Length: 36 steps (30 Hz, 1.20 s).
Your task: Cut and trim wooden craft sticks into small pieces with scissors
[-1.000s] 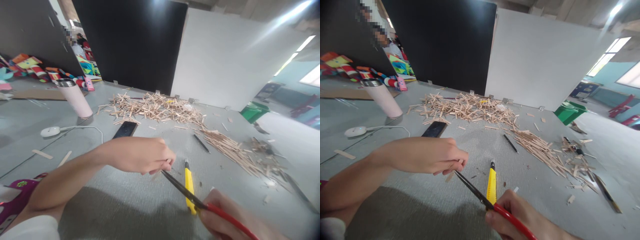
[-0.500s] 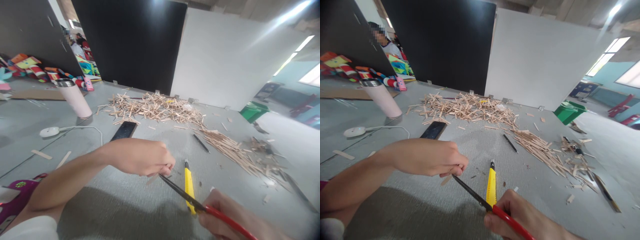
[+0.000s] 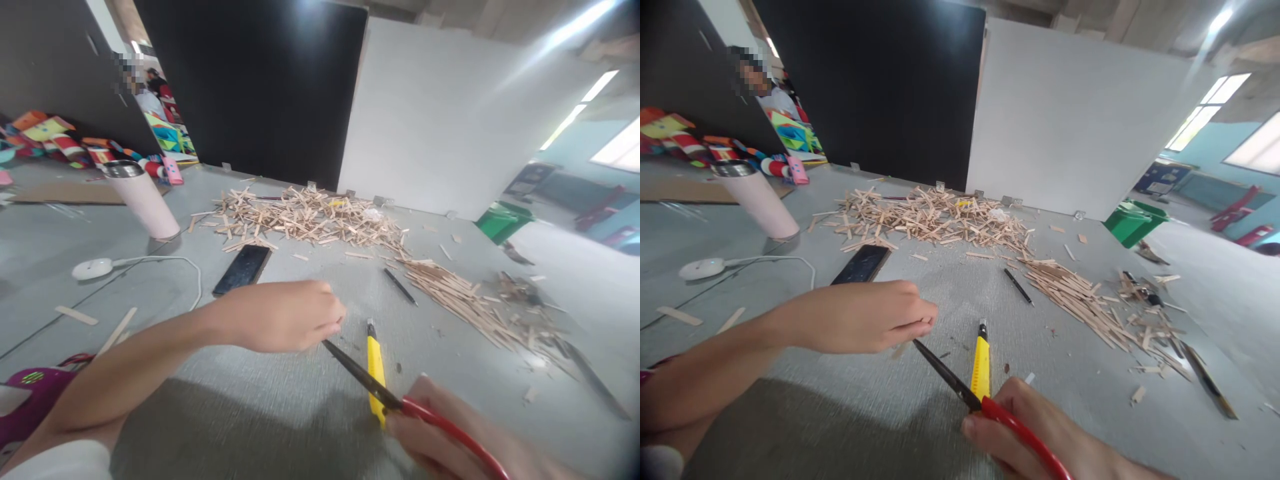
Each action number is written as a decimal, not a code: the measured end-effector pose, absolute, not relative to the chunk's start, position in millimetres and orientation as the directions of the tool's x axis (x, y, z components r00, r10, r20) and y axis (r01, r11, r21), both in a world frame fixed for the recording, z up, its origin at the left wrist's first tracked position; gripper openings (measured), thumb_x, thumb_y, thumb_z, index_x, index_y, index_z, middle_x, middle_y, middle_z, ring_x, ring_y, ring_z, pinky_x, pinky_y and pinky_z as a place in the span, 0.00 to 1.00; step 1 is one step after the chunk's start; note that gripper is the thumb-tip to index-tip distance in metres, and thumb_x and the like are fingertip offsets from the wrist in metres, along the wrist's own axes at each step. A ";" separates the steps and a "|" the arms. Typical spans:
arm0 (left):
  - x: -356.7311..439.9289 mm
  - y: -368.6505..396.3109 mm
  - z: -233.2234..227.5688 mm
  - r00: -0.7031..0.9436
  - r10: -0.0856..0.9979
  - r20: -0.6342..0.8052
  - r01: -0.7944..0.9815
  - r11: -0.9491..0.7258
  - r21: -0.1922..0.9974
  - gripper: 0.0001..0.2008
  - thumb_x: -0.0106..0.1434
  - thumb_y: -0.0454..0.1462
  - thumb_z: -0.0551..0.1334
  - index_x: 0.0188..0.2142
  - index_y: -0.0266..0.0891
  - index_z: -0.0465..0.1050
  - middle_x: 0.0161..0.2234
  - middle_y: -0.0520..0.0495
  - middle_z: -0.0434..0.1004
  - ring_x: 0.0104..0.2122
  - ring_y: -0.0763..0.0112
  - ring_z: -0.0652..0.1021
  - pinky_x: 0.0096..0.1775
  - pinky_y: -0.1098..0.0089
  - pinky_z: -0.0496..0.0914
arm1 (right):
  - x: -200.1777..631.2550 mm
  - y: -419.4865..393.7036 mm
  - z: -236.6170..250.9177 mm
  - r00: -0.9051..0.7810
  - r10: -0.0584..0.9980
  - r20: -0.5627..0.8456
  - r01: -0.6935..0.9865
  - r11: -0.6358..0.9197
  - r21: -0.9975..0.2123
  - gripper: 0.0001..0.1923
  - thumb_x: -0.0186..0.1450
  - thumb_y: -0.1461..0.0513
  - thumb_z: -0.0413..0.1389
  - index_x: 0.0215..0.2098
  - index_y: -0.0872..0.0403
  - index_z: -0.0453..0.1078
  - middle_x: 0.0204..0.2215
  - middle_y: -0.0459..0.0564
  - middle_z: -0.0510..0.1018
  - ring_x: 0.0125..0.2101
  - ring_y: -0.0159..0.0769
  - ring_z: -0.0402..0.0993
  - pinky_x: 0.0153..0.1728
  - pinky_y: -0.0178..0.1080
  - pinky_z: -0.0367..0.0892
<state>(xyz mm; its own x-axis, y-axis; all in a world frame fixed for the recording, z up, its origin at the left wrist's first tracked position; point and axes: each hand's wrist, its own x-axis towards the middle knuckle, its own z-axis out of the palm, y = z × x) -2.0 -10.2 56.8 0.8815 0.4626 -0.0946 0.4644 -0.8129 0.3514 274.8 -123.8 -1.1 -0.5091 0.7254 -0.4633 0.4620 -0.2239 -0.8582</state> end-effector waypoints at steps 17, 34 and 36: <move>-9.7 11.0 80.4 0.789 0.595 -0.153 0.501 -0.479 0.721 0.13 0.78 0.41 0.57 0.36 0.39 0.71 0.28 0.52 0.81 0.21 0.75 0.77 0.26 0.74 0.67 | 273.9 -129.0 -4.2 -0.408 0.791 -0.456 0.403 -0.292 -0.867 0.40 0.63 0.24 0.49 0.26 0.51 0.63 0.20 0.43 0.65 0.22 0.33 0.69 0.25 0.34 0.64; -7.6 7.4 77.4 0.897 0.415 -0.150 0.381 -0.556 0.739 0.15 0.75 0.35 0.59 0.29 0.39 0.71 0.24 0.55 0.76 0.21 0.79 0.74 0.26 0.79 0.66 | 268.4 -127.2 13.3 -0.488 0.693 -0.531 0.448 -0.322 -0.834 0.40 0.65 0.26 0.51 0.21 0.51 0.60 0.18 0.41 0.61 0.17 0.25 0.56 0.17 0.30 0.49; -7.4 6.1 76.9 0.893 0.430 -0.130 0.381 -0.572 0.727 0.16 0.75 0.35 0.59 0.28 0.39 0.71 0.23 0.55 0.75 0.20 0.79 0.74 0.25 0.79 0.66 | 268.4 -127.0 11.8 -0.476 0.687 -0.550 0.461 -0.337 -0.820 0.39 0.66 0.28 0.52 0.21 0.52 0.61 0.17 0.41 0.62 0.17 0.25 0.58 0.17 0.29 0.51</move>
<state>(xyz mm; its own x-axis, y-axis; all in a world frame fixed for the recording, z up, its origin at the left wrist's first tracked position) -7.4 6.1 76.9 0.8933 0.4302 -0.1299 0.3809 -0.5716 0.7268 268.4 -127.0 11.8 -0.4756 0.6866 -0.5499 0.4614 -0.3375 -0.8205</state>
